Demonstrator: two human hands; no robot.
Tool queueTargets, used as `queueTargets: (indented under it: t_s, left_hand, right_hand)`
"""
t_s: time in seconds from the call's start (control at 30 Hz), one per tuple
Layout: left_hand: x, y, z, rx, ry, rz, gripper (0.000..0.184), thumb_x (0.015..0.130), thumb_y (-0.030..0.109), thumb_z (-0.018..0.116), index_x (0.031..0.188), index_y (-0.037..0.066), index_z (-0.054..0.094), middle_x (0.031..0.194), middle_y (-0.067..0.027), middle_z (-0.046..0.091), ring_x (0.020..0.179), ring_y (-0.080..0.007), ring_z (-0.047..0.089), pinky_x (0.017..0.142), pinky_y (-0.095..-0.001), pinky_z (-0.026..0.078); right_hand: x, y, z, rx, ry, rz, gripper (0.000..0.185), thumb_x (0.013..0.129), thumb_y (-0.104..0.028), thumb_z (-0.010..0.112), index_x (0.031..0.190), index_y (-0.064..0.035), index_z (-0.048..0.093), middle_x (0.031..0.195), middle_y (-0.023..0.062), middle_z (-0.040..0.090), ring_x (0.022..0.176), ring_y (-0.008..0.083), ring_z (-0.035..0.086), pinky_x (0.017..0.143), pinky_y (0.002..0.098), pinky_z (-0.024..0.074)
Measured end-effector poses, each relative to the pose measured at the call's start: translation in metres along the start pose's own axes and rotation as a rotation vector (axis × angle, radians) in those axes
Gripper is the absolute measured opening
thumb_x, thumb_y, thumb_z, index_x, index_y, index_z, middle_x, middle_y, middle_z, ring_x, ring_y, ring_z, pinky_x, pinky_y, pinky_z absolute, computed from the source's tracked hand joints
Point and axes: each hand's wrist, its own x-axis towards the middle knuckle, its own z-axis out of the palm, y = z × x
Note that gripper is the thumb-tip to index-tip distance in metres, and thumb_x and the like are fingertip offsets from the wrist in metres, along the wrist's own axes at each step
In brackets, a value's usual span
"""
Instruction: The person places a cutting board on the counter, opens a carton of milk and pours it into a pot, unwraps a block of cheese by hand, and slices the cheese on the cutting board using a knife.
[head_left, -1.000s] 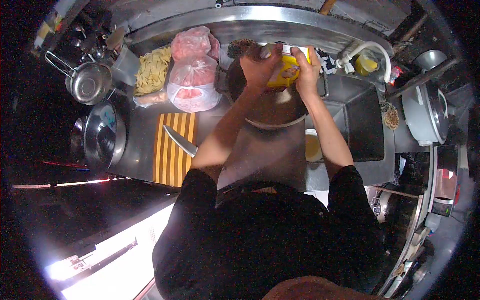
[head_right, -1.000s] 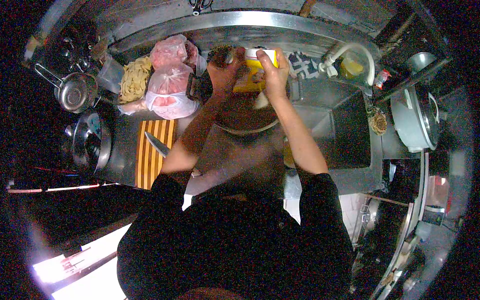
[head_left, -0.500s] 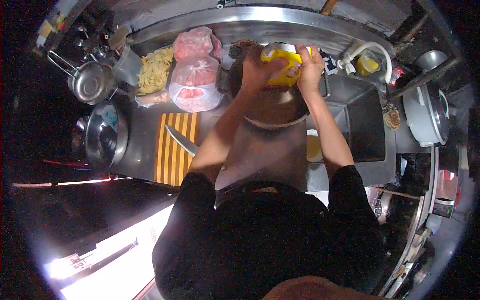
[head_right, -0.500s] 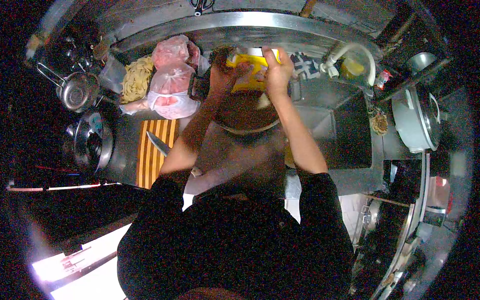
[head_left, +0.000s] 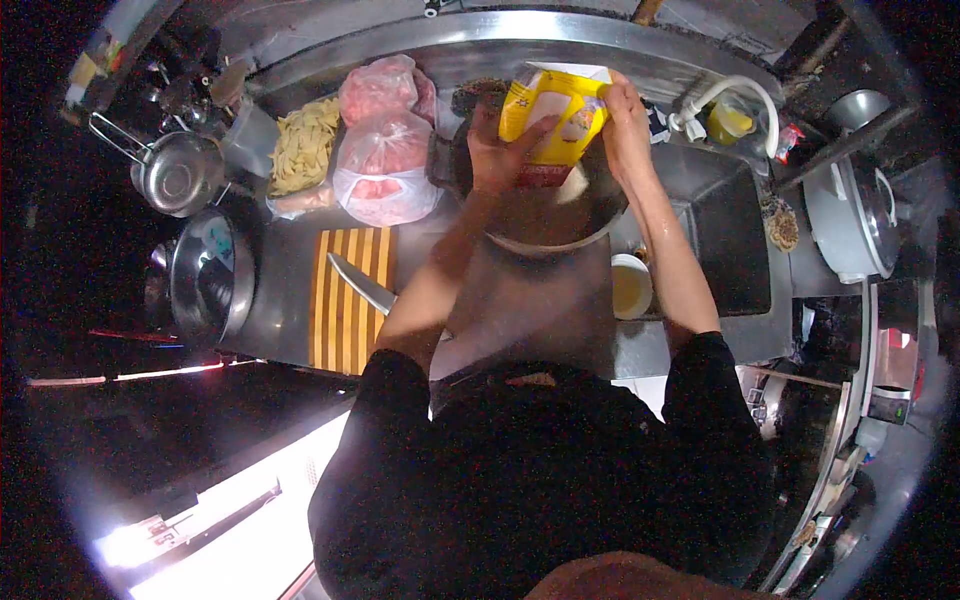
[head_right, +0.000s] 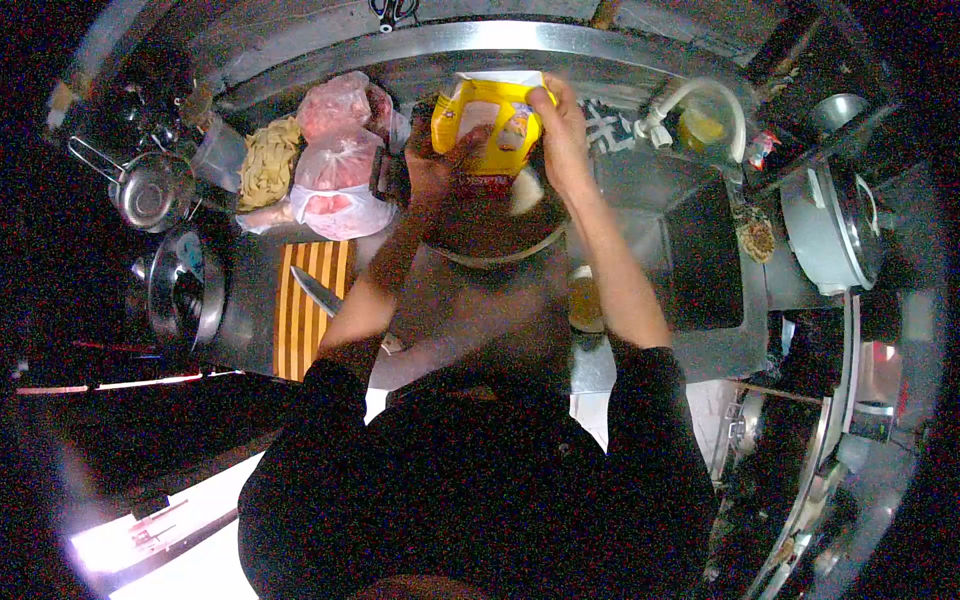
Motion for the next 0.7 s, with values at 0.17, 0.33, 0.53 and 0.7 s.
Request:
queueTargets:
  t_s: [0.17,0.33,0.53,0.7]
  left_hand:
    - [0.003,0.001,0.007,-0.051,0.030,-0.037,0.048,0.067,0.007,0.080,0.101,-0.006,0.048,0.090,-0.0114,0.064,0.081,-0.0181,0.063,0.071,-0.0292,0.054]
    - [-0.003,-0.015,0.020,-0.159,0.071,-0.067,0.046,0.068,0.007,0.079,0.099,-0.006,0.049,0.086,-0.0103,0.063,0.076,-0.0154,0.061,0.066,-0.0275,0.052]
    - [-0.007,-0.023,0.023,-0.069,0.113,0.021,0.038,0.068,0.017,0.080,0.089,-0.003,0.056,0.078,-0.0087,0.061,0.070,-0.0153,0.059,0.060,-0.0292,0.050]
    - [-0.001,-0.068,0.017,0.230,0.096,0.258,0.034,0.067,0.030,0.079,0.074,0.000,0.065,0.072,-0.0125,0.057,0.062,-0.0239,0.057,0.055,-0.0351,0.047]
  right_hand:
    - [-0.026,0.040,0.002,0.122,0.170,0.210,0.075,0.087,-0.067,0.029,0.123,-0.0038,0.048,0.116,0.0059,0.054,0.104,0.0180,0.052,0.091,0.0317,0.0396]
    - [-0.013,0.049,0.009,0.260,0.470,0.237,0.057,0.094,-0.055,0.025,0.122,-0.0090,0.046,0.114,0.0055,0.055,0.101,0.0207,0.055,0.087,0.0356,0.0434]
    - [0.003,0.076,0.008,0.354,0.608,0.103,0.059,0.092,-0.056,0.030,0.107,-0.0057,0.056,0.099,0.0062,0.060,0.082,0.0189,0.060,0.072,0.0320,0.0477]
    - [0.014,0.103,-0.008,0.368,0.655,0.095,0.048,0.093,-0.046,0.030,0.105,-0.0063,0.055,0.096,0.0073,0.060,0.081,0.0212,0.061,0.072,0.0333,0.0483]
